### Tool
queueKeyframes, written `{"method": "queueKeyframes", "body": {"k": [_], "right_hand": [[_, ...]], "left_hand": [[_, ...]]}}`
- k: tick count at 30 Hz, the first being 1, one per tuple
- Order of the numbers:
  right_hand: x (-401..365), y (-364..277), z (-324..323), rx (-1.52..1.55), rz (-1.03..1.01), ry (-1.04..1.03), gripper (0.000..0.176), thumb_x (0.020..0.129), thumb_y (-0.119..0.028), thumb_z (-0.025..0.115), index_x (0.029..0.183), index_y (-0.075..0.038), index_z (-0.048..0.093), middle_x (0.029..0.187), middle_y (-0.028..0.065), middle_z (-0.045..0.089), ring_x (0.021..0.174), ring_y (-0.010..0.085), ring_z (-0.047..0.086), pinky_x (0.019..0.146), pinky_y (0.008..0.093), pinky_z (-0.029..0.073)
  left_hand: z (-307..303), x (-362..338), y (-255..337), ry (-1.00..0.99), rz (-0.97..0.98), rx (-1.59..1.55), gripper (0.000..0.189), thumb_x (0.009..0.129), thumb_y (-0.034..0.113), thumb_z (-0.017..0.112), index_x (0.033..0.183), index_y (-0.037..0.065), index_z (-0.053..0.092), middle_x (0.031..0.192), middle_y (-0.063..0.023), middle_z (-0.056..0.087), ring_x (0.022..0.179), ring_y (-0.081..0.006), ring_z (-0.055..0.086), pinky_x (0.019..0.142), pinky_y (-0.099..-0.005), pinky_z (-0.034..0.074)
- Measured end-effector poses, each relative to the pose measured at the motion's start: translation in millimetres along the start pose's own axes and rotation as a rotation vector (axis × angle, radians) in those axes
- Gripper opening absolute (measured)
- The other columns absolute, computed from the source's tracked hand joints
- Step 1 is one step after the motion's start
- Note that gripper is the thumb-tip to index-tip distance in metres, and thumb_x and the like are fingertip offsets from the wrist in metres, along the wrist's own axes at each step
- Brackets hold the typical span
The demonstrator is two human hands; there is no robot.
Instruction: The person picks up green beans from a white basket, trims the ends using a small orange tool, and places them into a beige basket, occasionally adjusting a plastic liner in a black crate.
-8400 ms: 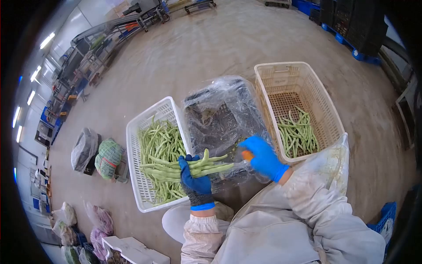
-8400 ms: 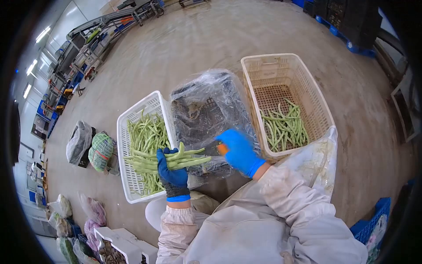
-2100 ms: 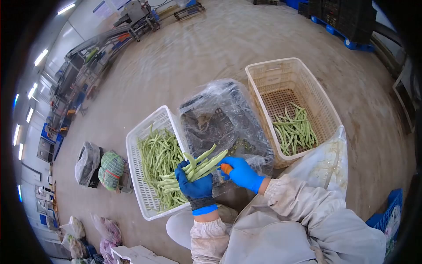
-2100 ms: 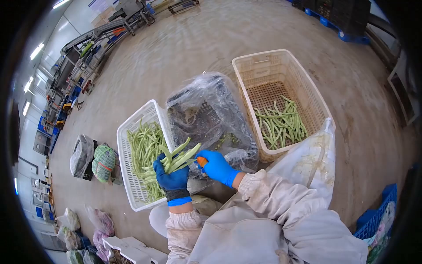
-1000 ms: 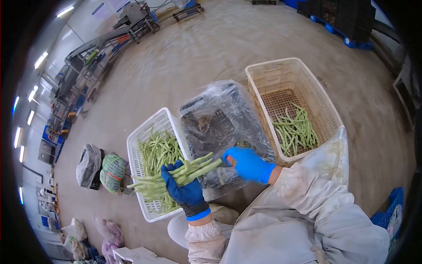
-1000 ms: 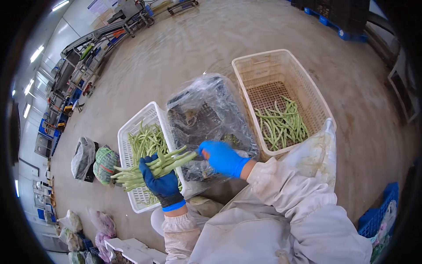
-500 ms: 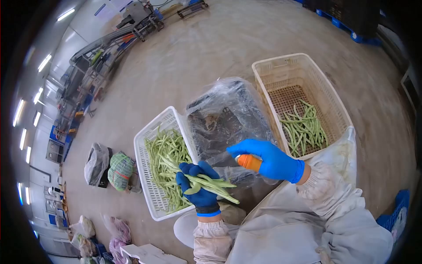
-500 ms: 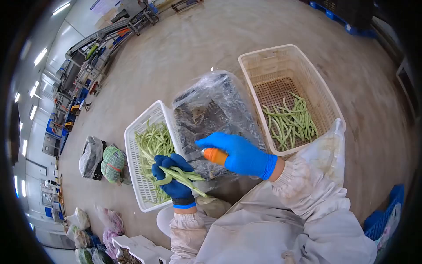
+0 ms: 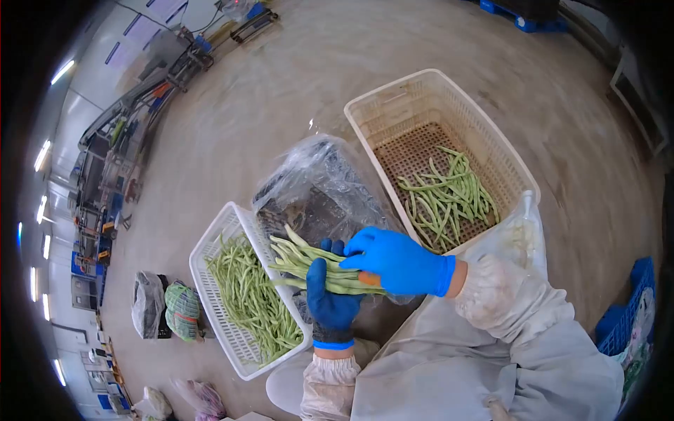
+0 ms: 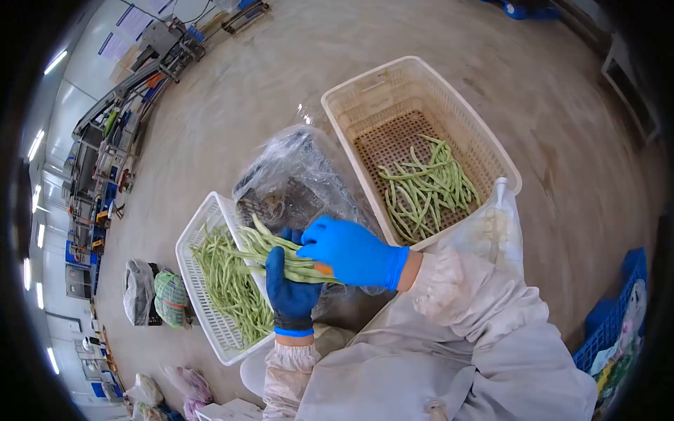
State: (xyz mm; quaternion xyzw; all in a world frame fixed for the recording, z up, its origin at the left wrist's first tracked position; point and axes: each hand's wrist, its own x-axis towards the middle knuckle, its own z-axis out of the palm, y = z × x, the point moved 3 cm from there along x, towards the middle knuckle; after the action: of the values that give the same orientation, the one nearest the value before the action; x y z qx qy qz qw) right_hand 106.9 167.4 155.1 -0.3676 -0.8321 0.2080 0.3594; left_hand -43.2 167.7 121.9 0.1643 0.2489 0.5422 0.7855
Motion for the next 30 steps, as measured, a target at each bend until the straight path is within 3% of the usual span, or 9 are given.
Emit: {"method": "queueKeyframes", "body": {"k": [1, 5, 12, 15, 17, 21, 26, 27, 30], "right_hand": [[-6.0, 7.2, -6.6, 0.135, 0.073, 0.059, 0.03, 0.074, -0.01, 0.061, 0.104, -0.01, 0.065, 0.103, 0.0082, 0.056, 0.1, 0.0272, 0.051, 0.084, 0.0363, 0.045], [-18.3, 27.1, -21.1, 0.099, 0.091, 0.155, 0.021, 0.075, -0.011, 0.062, 0.095, -0.009, 0.067, 0.098, 0.0067, 0.058, 0.1, 0.0268, 0.051, 0.083, 0.0368, 0.045], [-33.2, 39.7, -47.1, -0.176, 0.131, 0.123, 0.031, 0.076, -0.015, 0.064, 0.106, -0.007, 0.063, 0.103, 0.0067, 0.06, 0.098, 0.0284, 0.053, 0.087, 0.0386, 0.043], [-41.3, 56.6, -42.5, -0.123, 0.27, 0.093, 0.036, 0.077, -0.016, 0.064, 0.113, -0.009, 0.06, 0.103, 0.0076, 0.06, 0.097, 0.0283, 0.054, 0.085, 0.0385, 0.044], [-48.2, 66.5, -45.0, 0.062, 0.305, 0.256, 0.032, 0.079, -0.016, 0.061, 0.11, -0.008, 0.06, 0.097, 0.0079, 0.06, 0.093, 0.0286, 0.054, 0.077, 0.0402, 0.045], [-56.8, 85.3, -44.1, 0.106, 0.331, 0.272, 0.034, 0.08, -0.014, 0.06, 0.113, -0.008, 0.059, 0.095, 0.0093, 0.06, 0.091, 0.0303, 0.054, 0.077, 0.0412, 0.046], [-65.6, 100.9, -42.8, 0.085, 0.381, 0.194, 0.038, 0.081, -0.013, 0.057, 0.119, -0.008, 0.055, 0.095, 0.0147, 0.06, 0.088, 0.0338, 0.055, 0.077, 0.0425, 0.045], [-66.4, 103.0, -45.3, 0.081, 0.384, 0.195, 0.038, 0.081, -0.013, 0.057, 0.119, -0.008, 0.055, 0.095, 0.0147, 0.06, 0.088, 0.0338, 0.055, 0.077, 0.0425, 0.045], [-71.7, 110.2, -56.3, 0.056, 0.479, 0.222, 0.04, 0.082, -0.013, 0.055, 0.122, -0.007, 0.052, 0.096, 0.017, 0.06, 0.089, 0.035, 0.055, 0.077, 0.0438, 0.045]], "left_hand": [[6.3, 1.6, -3.7, -0.07, -0.011, -0.005, 0.053, 0.092, 0.026, 0.045, 0.138, 0.003, 0.03, 0.133, -0.0161, 0.043, 0.123, -0.0278, 0.042, 0.104, -0.0469, 0.032], [19.0, 11.2, -18.2, -0.136, -0.084, -0.021, 0.058, 0.091, 0.023, 0.044, 0.141, 0.004, 0.021, 0.143, -0.018, 0.029, 0.13, -0.0316, 0.033, 0.107, -0.0491, 0.027], [43.9, 39.6, -44.5, -0.209, -0.13, 0.022, 0.062, 0.086, 0.019, 0.049, 0.14, 0.001, 0.023, 0.14, -0.0217, 0.033, 0.129, -0.0316, 0.035, 0.109, -0.046, 0.025], [42.9, 52.4, -52.6, -0.244, -0.136, 0.128, 0.061, 0.088, 0.018, 0.048, 0.14, 0.001, 0.023, 0.141, -0.0205, 0.033, 0.129, -0.0307, 0.035, 0.108, -0.0466, 0.027], [34.3, 59.9, -56.7, -0.173, -0.217, 0.086, 0.06, 0.088, 0.016, 0.049, 0.14, 0.004, 0.022, 0.141, -0.018, 0.032, 0.127, -0.0302, 0.038, 0.103, -0.0478, 0.035], [36.3, 70.6, -68.2, -0.203, -0.272, 0.123, 0.056, 0.091, 0.022, 0.047, 0.14, 0.006, 0.025, 0.142, -0.0172, 0.032, 0.128, -0.0295, 0.037, 0.103, -0.0479, 0.034], [20.7, 91.9, -87.8, -0.088, -0.405, 0.141, 0.047, 0.091, 0.026, 0.049, 0.133, 0.007, 0.038, 0.131, -0.0153, 0.046, 0.119, -0.0296, 0.047, 0.097, -0.047, 0.042], [29.1, 94.6, -93.6, -0.052, -0.358, 0.174, 0.04, 0.09, 0.026, 0.051, 0.124, 0.005, 0.046, 0.117, -0.0137, 0.056, 0.107, -0.028, 0.055, 0.091, -0.0455, 0.046], [23.7, 112.1, -103.6, -0.046, -0.342, 0.258, 0.035, 0.089, 0.024, 0.051, 0.116, 0.003, 0.051, 0.105, -0.0134, 0.06, 0.096, -0.0263, 0.059, 0.086, -0.0439, 0.05]]}}
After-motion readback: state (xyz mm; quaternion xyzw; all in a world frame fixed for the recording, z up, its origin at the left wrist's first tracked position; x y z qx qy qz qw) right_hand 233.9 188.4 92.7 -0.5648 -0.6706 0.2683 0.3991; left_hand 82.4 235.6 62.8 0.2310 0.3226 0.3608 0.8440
